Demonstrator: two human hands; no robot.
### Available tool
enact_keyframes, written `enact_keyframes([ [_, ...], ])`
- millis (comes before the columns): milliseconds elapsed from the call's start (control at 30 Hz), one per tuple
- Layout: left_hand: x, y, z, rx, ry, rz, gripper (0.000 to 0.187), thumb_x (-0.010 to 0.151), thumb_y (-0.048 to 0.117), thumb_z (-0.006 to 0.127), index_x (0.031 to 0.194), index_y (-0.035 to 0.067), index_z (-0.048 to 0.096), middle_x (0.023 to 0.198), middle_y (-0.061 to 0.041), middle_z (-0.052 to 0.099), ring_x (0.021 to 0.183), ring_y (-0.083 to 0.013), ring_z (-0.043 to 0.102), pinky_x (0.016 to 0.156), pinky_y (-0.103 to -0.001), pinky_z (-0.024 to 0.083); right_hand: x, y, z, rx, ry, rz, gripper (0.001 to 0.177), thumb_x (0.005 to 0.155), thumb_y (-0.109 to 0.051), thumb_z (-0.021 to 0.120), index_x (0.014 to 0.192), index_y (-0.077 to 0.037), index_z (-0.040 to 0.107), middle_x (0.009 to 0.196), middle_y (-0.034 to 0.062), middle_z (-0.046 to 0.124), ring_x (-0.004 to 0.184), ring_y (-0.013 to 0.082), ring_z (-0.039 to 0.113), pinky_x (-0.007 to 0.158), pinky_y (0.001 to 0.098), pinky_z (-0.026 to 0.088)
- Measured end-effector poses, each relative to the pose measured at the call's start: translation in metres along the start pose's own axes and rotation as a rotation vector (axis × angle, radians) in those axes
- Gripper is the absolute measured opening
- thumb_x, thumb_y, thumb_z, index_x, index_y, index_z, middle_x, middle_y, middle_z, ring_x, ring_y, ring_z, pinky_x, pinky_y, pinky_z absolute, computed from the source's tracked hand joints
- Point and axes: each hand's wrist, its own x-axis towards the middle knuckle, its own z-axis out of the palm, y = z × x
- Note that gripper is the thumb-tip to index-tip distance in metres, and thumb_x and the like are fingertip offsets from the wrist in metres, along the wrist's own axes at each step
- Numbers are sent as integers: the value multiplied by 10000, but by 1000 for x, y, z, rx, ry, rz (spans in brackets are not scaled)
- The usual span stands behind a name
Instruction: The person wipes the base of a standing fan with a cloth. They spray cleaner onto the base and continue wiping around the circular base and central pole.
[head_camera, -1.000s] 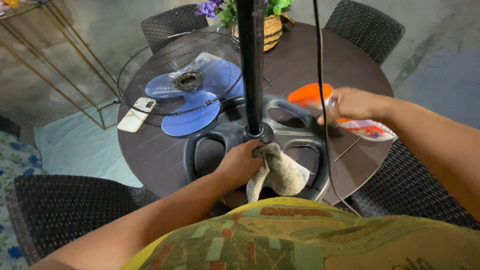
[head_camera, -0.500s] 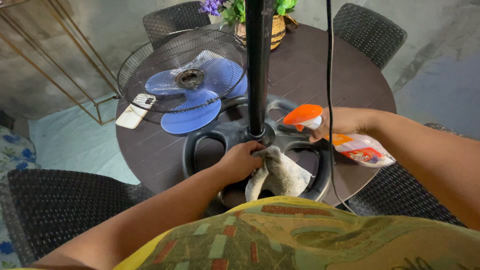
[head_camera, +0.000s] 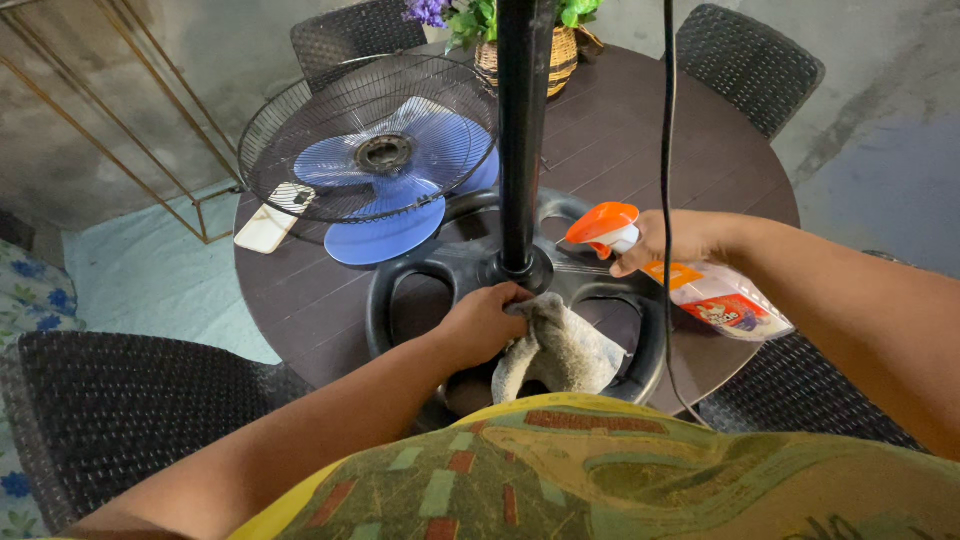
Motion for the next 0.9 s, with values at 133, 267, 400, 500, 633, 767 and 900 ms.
enact_keyframes([
  [133, -2, 1, -1, -10, 3, -25, 454, 782, 168, 698, 1231, 99, 697, 1070, -151, 769, 991, -269, 744, 880, -370, 552, 1, 0, -2, -52, 3, 8, 418, 752, -347, 837, 985, -6, 776, 838, 63, 699, 803, 185, 595, 758, 344, 474],
  [267, -2, 2, -1, 21, 11, -12, 472, 778, 171, 707, 1245, 102, 688, 1092, -157, 756, 1007, -283, 729, 888, -375, 545, 1, 0, -1, 5, -23, -59, 471, 741, -319, 812, 1121, -45, 771, 957, 63, 751, 896, 192, 633, 851, 336, 494],
  [400, -2, 4, -2, 0, -3, -41, 462, 779, 172, 703, 1236, 100, 699, 1081, -158, 767, 992, -285, 740, 889, -369, 553, 2, -4, -2, 12, -53, -96, 526, 726, -278, 823, 1192, -50, 743, 1116, 71, 771, 1075, 195, 671, 995, 331, 477],
  [500, -5, 9, -4, -1, -8, -71, 473, 778, 172, 704, 1247, 113, 698, 1085, -159, 760, 981, -290, 734, 876, -376, 550, 0, -6, -2, 79, -92, -166, 590, 709, -243, 816, 1260, -63, 706, 1201, 56, 757, 1146, 191, 656, 1040, 327, 452],
  [633, -8, 17, -8, -43, -38, -147, 483, 781, 186, 699, 1260, 129, 680, 1041, -168, 768, 950, -301, 750, 846, -394, 567, 0, -5, -6, 55, -83, -173, 632, 707, -235, 822, 1303, -79, 679, 1247, 47, 745, 1178, 180, 648, 1058, 318, 427],
  [767, -13, 30, -8, 198, 55, 7, 449, 809, 189, 718, 1255, 142, 686, 1144, -143, 733, 1040, -319, 697, 895, -409, 539, 3, -7, -9, 21, -73, -129, 630, 710, -257, 832, 1294, -67, 692, 1230, 77, 753, 1157, 200, 651, 1051, 329, 448],
  [900, -22, 45, -2, 443, 160, 193, 494, 899, 143, 600, 1384, 236, 615, 1285, -77, 675, 1189, -316, 647, 980, -450, 531, 2, -13, -14, 14, -60, -118, 639, 694, -247, 828, 1294, -84, 680, 1212, 65, 740, 1139, 202, 640, 1024, 339, 451],
])
